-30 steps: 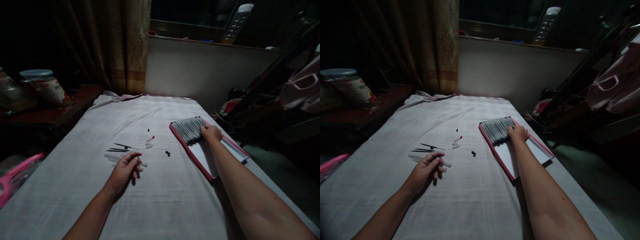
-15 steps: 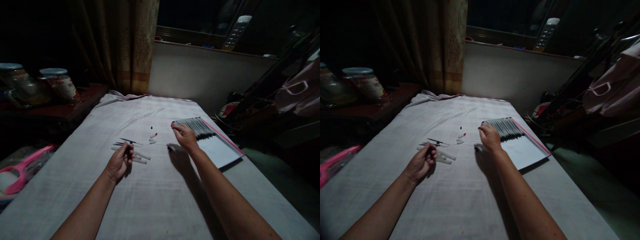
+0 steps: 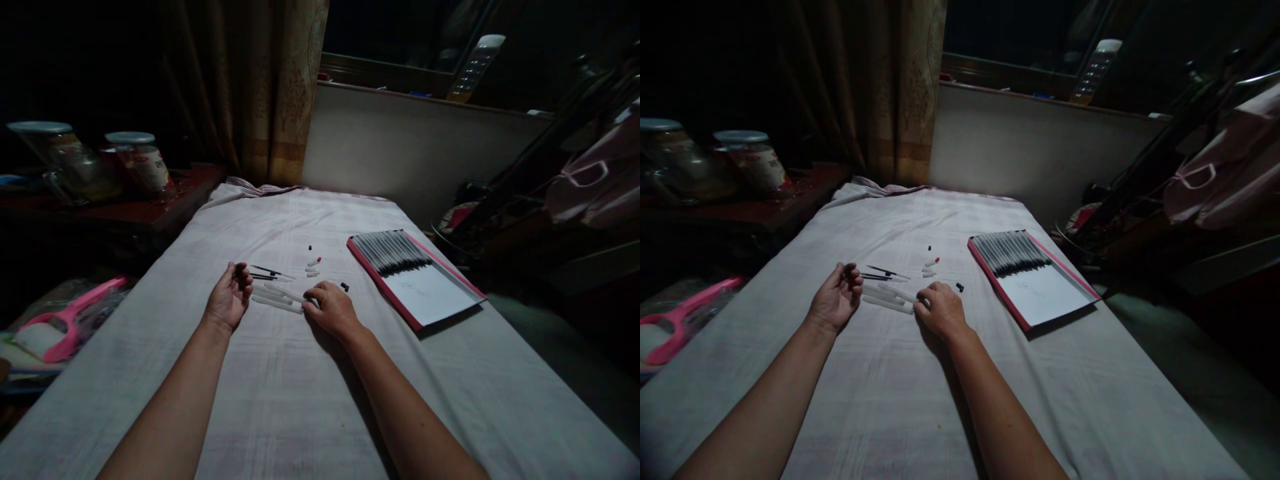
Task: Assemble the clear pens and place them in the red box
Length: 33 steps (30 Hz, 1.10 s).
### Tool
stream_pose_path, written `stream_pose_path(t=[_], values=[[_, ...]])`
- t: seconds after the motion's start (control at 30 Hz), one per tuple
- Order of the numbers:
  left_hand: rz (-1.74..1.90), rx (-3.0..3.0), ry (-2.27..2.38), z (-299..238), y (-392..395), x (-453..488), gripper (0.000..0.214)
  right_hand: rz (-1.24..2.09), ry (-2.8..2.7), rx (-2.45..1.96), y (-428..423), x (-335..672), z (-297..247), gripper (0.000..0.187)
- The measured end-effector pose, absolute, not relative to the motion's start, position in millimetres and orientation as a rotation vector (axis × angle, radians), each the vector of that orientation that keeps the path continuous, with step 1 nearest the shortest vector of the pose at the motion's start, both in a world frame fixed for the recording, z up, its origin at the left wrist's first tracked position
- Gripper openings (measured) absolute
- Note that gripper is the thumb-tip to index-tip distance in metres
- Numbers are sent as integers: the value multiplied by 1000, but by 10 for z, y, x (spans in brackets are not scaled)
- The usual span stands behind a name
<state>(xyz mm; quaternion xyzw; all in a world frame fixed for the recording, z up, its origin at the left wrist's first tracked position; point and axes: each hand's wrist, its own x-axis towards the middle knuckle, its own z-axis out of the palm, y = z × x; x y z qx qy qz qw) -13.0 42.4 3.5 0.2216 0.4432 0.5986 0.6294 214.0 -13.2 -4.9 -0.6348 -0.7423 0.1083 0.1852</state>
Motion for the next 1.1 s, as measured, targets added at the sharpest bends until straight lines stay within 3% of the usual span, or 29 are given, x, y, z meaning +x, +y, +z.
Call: stream_pose_path(t=[0.27,0.47,0.57,0.77,1.1], values=[[1424,1213,1126,-40,230,95,18,213,-2014,-1730,-223,2157,-171,15],[978,2468,1271,-59,41,-109,18,300,-1992,-1545,-130,1990,-112,16],[868,2494,1343,-146,29,-302,17,329,-1996,-1603,-41,1902,-76,17],[1092,2177,1475,-230,72,-394,16,305,-1940,-1809,179,1860,-87,28],[1035,2053,1552,-225,100,-358,18,387,-1754,-1925,348,1760,-138,15]])
